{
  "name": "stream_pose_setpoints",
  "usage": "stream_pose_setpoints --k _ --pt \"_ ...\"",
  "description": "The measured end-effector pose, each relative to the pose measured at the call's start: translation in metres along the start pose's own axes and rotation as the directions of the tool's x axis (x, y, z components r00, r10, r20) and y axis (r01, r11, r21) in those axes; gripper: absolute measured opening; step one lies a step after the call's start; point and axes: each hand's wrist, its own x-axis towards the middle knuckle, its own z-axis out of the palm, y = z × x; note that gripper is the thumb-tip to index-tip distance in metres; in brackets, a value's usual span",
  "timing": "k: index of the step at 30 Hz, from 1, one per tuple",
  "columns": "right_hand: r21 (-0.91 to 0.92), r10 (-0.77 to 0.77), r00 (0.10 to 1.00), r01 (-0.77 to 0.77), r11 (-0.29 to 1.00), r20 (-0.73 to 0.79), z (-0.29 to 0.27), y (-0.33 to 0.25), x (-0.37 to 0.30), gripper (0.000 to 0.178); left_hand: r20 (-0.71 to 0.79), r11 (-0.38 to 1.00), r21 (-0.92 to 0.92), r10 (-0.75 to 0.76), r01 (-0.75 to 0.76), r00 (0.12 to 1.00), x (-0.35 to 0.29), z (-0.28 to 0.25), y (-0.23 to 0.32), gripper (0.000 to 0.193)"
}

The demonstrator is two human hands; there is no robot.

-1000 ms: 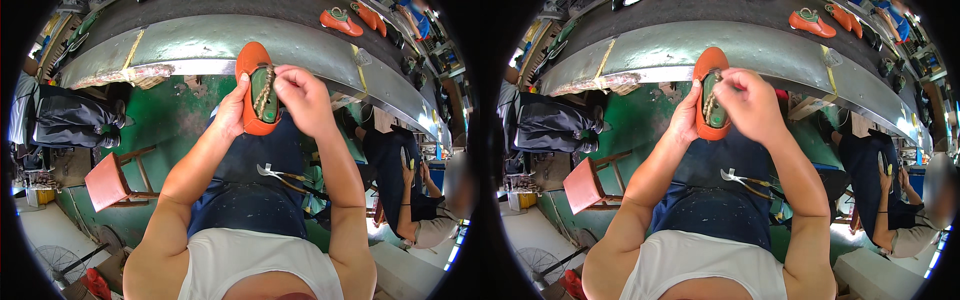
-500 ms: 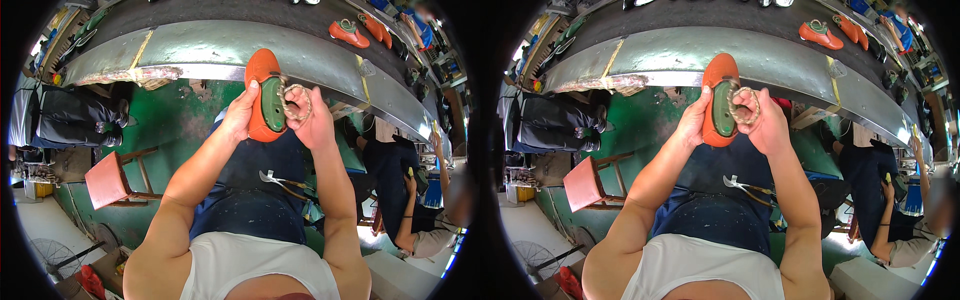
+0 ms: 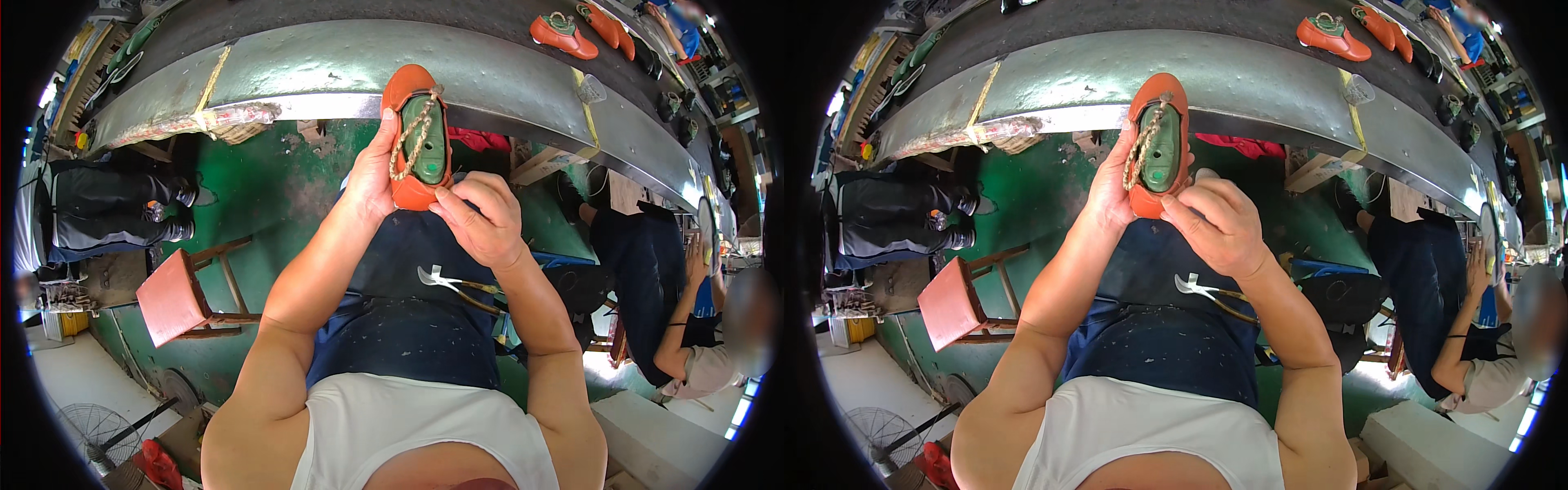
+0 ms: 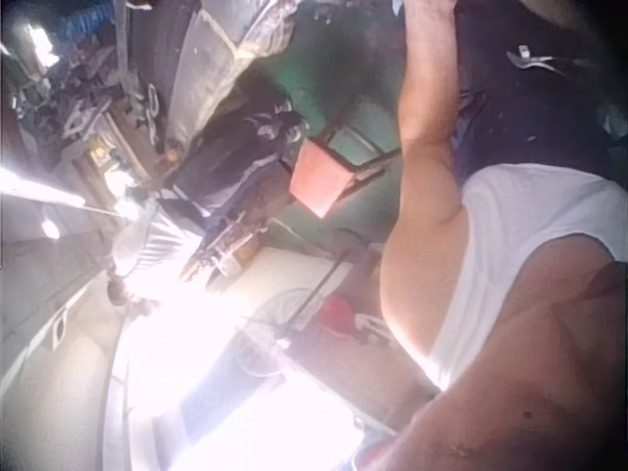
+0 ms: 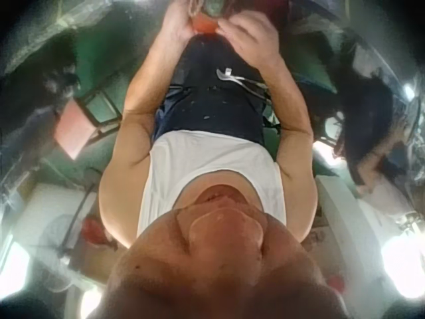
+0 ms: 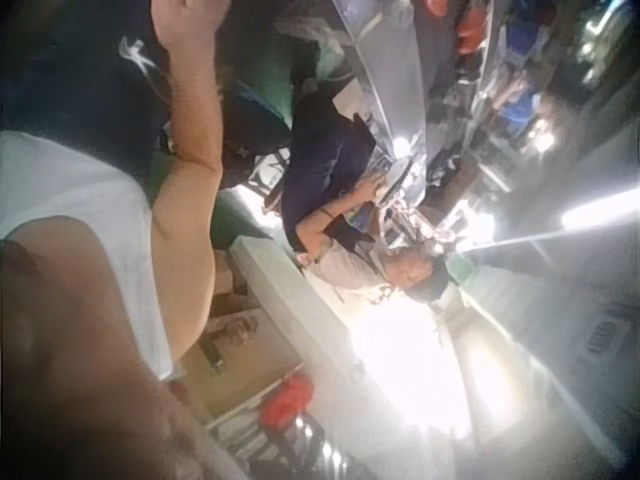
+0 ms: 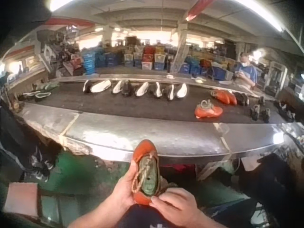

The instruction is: The worker is using lasting pliers to pull and secure the shoe upper onto the last on a production line.

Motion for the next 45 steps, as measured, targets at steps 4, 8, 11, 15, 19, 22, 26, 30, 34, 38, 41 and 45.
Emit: stream_pose_setpoints --k 4,8,11,15,19,22,26,30,34,38,41,45 --pt "-0.01 -0.016 1.0 0.016 1.0 -0.002 -0.001 0.0 -0.004 0.043 -0.004 1.0 0.0 -0.022 0.022 1.0 -0.005 0.012 0.0 0.059" --pt "0.01 0.012 1.0 -0.012 1.0 -0.001 0.001 -0.001 -0.005 0.042 -0.042 0.999 0.024 -0.023 0.024 0.999 -0.006 0.011 0.001 0.06" --pt "0.026 0.039 0.999 -0.039 0.999 -0.013 -0.001 -0.002 -0.001 0.04 -0.024 0.999 0.028 -0.018 0.018 1.0 -0.006 0.012 0.001 0.06" --pt "0.087 0.047 0.999 -0.048 0.995 0.011 0.0 0.003 -0.003 0.049 0.028 1.0 -0.012 -0.024 0.024 0.999 -0.003 0.005 -0.004 0.061" --pt "0.342 0.47 0.867 -0.496 0.798 0.162 0.011 0.005 -0.01 0.075 -0.051 0.999 -0.051 0.016 -0.019 0.999 -0.005 0.008 -0.015 0.058" --pt "0.243 0.401 0.903 -0.428 0.87 0.154 0.003 0.011 0.006 0.07 -0.041 1.0 -0.026 0.012 -0.013 0.999 -0.007 0.02 -0.012 0.056" --pt "0.338 0.184 0.97 -0.229 0.913 0.162 0.01 0.042 0.026 0.052 -0.006 0.996 -0.088 -0.011 0.01 1.0 -0.003 0.03 -0.006 0.053" --pt "0.46 0.242 0.968 -0.244 0.854 0.064 0.025 0.045 0.033 0.046 -0.033 0.991 -0.131 0.029 -0.033 0.999 -0.001 0.037 -0.001 0.052" --pt "0.457 0.255 0.966 -0.242 0.856 0.034 0.026 0.046 0.037 0.041 -0.035 0.99 -0.137 0.037 -0.041 0.999 0.001 0.038 0.002 0.05" --pt "0.42 0.27 0.959 -0.278 0.864 0.081 0.026 0.044 0.026 0.065 -0.032 0.988 -0.152 0.02 -0.024 0.999 0.003 0.043 -0.002 0.05" --pt "0.498 0.618 0.753 -0.634 0.591 0.226 0.021 0.024 0.008 0.112 -0.142 0.999 0.042 0.017 -0.011 0.99 0.007 0.037 -0.011 0.056" --pt "0.631 0.664 0.577 -0.749 0.2 0.474 -0.001 0.042 0.013 0.111 -0.082 0.981 0.189 0.064 -0.047 0.995 0.011 0.029 -0.023 0.063"
